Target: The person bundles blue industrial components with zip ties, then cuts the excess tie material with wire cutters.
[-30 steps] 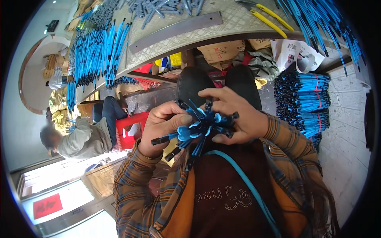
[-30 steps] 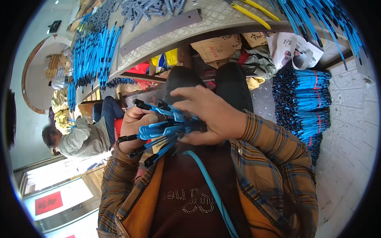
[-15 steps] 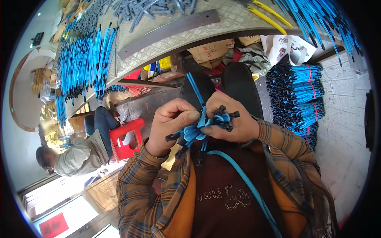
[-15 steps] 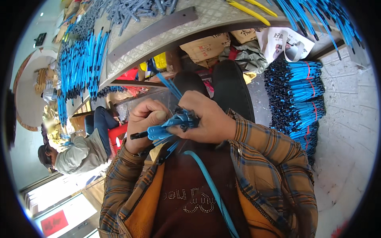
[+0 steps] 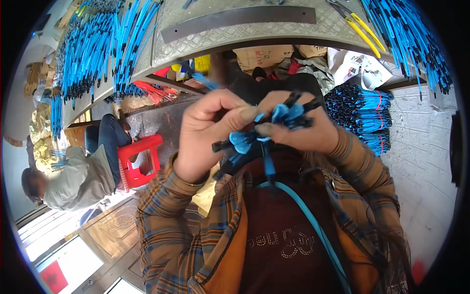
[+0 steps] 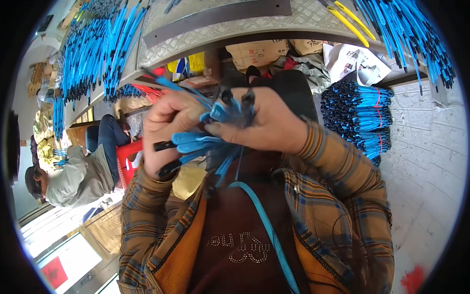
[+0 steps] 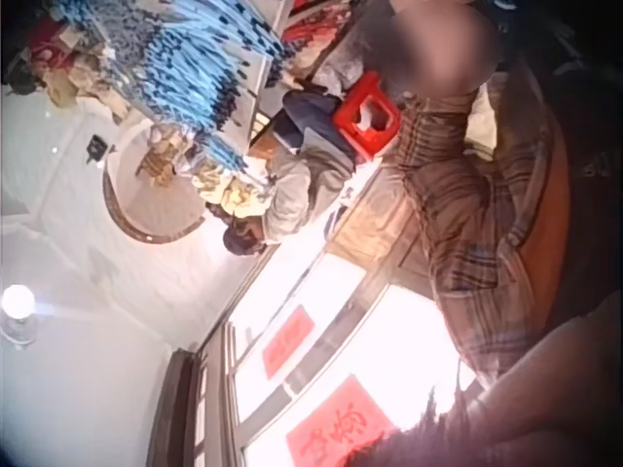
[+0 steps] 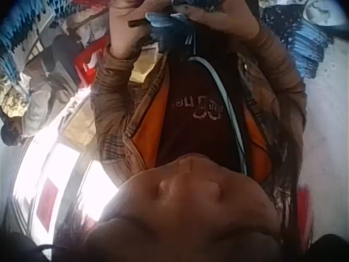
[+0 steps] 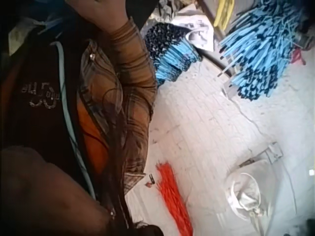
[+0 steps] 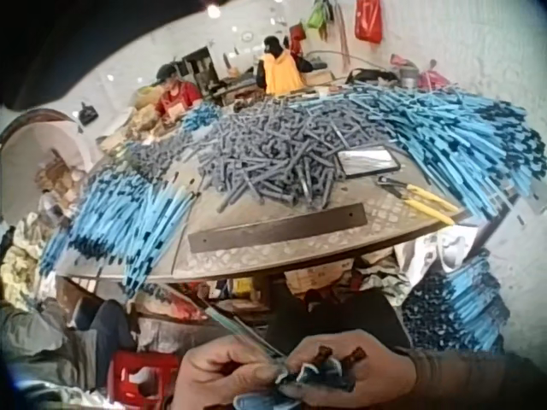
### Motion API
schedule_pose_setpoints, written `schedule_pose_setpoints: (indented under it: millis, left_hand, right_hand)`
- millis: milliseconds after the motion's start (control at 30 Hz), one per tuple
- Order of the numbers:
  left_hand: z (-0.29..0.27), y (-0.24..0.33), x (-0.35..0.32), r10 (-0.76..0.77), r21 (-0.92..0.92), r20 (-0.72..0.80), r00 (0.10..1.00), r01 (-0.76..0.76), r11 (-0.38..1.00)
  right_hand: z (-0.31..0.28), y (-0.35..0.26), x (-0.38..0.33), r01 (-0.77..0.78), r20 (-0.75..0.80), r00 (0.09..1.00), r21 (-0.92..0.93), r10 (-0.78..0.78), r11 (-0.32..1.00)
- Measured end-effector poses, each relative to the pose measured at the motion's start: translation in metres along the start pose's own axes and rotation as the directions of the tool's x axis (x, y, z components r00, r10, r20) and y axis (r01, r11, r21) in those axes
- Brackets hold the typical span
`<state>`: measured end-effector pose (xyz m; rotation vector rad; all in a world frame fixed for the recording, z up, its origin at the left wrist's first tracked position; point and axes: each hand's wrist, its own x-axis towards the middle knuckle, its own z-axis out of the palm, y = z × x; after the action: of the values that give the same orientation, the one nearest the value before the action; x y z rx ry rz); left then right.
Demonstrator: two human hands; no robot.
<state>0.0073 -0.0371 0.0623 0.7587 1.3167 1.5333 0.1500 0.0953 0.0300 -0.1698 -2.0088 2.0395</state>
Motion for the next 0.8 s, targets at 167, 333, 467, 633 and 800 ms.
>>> schedule_pose_setpoints:
  millis: [167,333,467,633,800]
  left_hand:
    - [-0.03,0.021,0.016,0.235,0.351,0.267,0.935,-0.321,0.879]
    - [-0.059,0.015,0.01,0.159,0.32,0.217,0.963,-0.224,0.921]
    - [-0.116,0.015,0.0,0.304,0.117,0.135,0.943,-0.32,0.94]
    - [-0.166,-0.051,0.02,0.329,0.28,-0.423,0.844,-0.223,0.934]
    - [-0.169,-0.105,0.022,-0.068,0.312,-0.001,0.998,0.065,0.948]
  right_hand:
    - [-0.007,0.015,0.035,0.144,0.191,0.97,0.032,-0.148,0.989]
    - [-0.005,0.041,0.038,0.212,0.233,0.944,0.113,-0.233,0.971]
    - [-0.004,0.035,0.046,0.127,0.212,0.964,0.157,-0.159,0.979]
    - [0.009,0.035,0.062,0.217,0.373,0.899,0.081,-0.231,0.973]
    - [0.011,0.033,0.068,0.191,0.387,0.901,0.05,-0.195,0.98]
